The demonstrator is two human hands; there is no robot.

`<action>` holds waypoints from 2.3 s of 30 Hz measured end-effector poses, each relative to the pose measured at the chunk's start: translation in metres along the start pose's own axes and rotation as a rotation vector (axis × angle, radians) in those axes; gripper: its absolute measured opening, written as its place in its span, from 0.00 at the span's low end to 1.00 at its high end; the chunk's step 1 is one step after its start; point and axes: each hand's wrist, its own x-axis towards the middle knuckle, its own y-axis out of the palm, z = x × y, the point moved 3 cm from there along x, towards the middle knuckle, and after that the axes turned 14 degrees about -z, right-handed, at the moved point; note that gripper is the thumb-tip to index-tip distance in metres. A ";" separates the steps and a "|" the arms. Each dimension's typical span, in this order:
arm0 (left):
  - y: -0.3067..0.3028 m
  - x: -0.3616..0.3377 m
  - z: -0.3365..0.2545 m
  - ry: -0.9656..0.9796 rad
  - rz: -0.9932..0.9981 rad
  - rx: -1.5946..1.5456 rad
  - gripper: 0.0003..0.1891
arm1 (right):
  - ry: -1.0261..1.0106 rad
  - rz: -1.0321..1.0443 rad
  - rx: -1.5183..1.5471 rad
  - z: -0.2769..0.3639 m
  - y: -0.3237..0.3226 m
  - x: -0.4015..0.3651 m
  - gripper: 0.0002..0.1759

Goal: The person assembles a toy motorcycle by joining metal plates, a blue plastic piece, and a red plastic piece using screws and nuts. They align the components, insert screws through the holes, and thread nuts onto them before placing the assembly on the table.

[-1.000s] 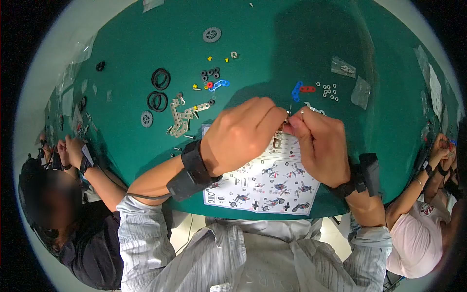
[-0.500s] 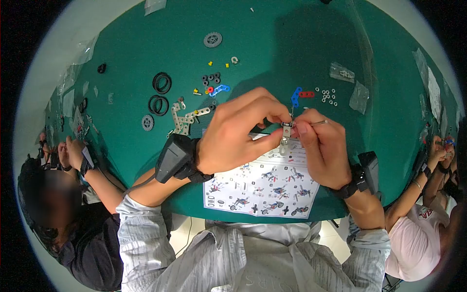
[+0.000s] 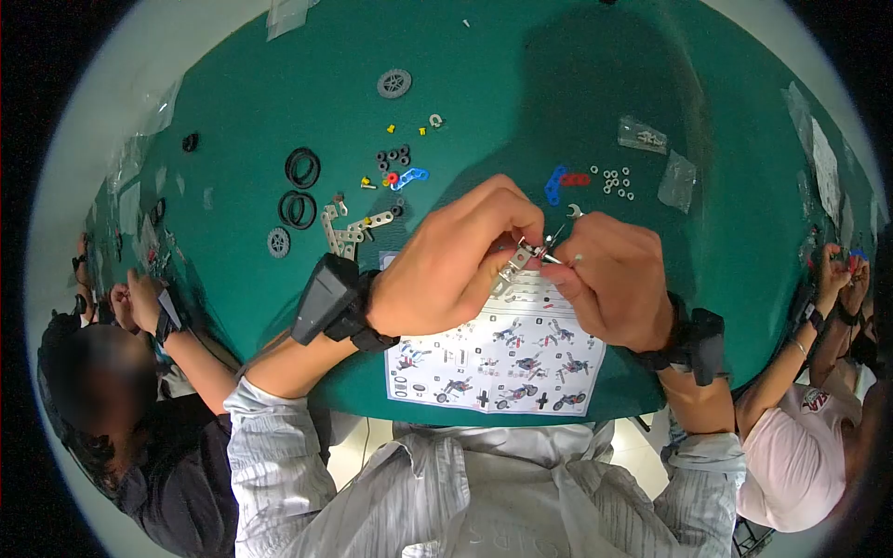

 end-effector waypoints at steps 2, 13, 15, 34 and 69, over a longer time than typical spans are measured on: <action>0.000 0.000 0.001 -0.058 -0.024 -0.047 0.16 | -0.020 -0.001 -0.039 0.001 0.002 0.001 0.13; -0.002 0.000 -0.004 -0.043 -0.109 0.013 0.11 | 0.163 0.032 0.133 -0.001 0.003 0.001 0.09; -0.003 0.000 -0.005 -0.040 -0.115 -0.004 0.10 | 0.149 0.025 0.126 -0.001 0.002 0.002 0.08; -0.003 0.001 0.014 -0.392 -0.079 -0.503 0.11 | 0.283 -0.057 0.171 -0.006 0.003 0.000 0.04; 0.000 -0.002 -0.003 -0.113 -0.109 -0.219 0.08 | 0.204 -0.097 0.064 0.013 -0.001 -0.001 0.05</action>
